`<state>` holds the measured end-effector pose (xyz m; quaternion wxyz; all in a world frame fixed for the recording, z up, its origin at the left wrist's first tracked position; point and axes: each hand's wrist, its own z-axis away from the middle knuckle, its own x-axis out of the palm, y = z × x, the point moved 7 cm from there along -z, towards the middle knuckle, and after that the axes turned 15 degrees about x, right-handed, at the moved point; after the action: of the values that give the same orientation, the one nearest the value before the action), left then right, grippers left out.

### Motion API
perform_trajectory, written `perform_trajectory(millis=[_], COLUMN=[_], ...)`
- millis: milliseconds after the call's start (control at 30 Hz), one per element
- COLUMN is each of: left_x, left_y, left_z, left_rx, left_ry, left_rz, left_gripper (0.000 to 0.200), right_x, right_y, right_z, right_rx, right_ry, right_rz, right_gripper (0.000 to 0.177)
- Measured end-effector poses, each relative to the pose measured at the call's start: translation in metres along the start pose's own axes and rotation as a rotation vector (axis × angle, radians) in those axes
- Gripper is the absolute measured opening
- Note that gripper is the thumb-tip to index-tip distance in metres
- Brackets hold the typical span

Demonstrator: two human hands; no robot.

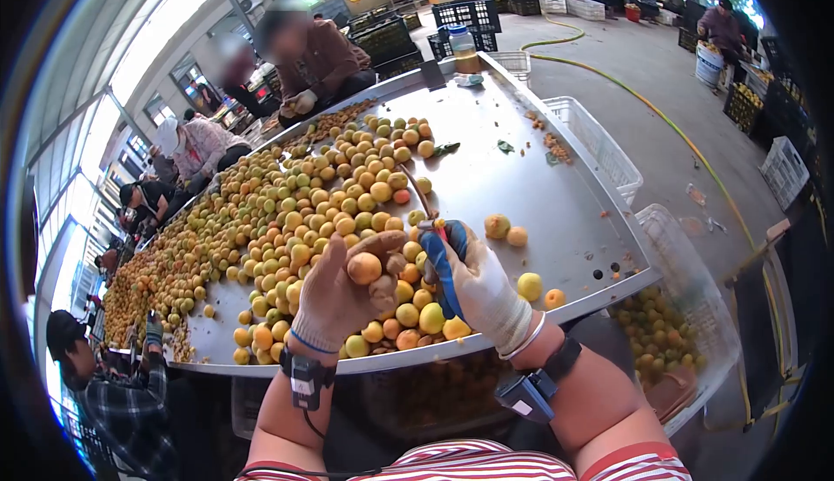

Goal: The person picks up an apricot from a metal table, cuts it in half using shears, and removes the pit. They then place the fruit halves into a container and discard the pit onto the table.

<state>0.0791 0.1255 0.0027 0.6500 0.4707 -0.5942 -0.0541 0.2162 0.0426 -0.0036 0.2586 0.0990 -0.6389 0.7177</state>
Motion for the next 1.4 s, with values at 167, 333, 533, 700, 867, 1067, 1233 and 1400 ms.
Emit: perform_trajectory(millis=[167, 333, 533, 700, 867, 1067, 1233, 1400], left_x=[0.028, 0.026, 0.012, 0.011, 0.001, 0.006, 0.002, -0.02], left_y=[0.009, 0.019, 0.016, 0.023, 0.026, 0.028, 0.028, 0.01], left_z=[0.04, 0.058, 0.058, 0.064, 0.065, 0.059, 0.06, 0.056], left_rx=[0.113, 0.199, 0.188, 0.277, 0.245, 0.327, 0.342, 0.25], left_ry=[-0.087, 0.038, -0.109, 0.058, 0.055, 0.07, 0.125, 0.123], left_rz=[-0.024, -0.216, 0.056, -0.188, -0.256, -0.424, -0.425, -0.167], left_gripper=[0.065, 0.058, 0.05, 0.055, 0.064, 0.063, 0.053, 0.056], right_x=[0.023, 0.039, 0.057, 0.055, 0.053, 0.049, 0.047, 0.051], right_y=[0.016, 0.022, 0.017, 0.024, 0.028, 0.028, 0.031, 0.032], right_z=[0.014, 0.028, 0.036, 0.033, 0.03, 0.027, 0.024, 0.026], right_rx=[0.007, 0.057, 0.014, 0.027, 0.073, 0.012, 0.06, 0.077], right_ry=[-0.058, -0.099, -0.156, -0.17, -0.153, -0.203, -0.201, -0.194], right_rz=[0.0, 0.025, 0.128, 0.143, 0.123, 0.176, 0.156, 0.227], right_gripper=[0.02, 0.023, 0.027, 0.026, 0.025, 0.022, 0.02, 0.02])
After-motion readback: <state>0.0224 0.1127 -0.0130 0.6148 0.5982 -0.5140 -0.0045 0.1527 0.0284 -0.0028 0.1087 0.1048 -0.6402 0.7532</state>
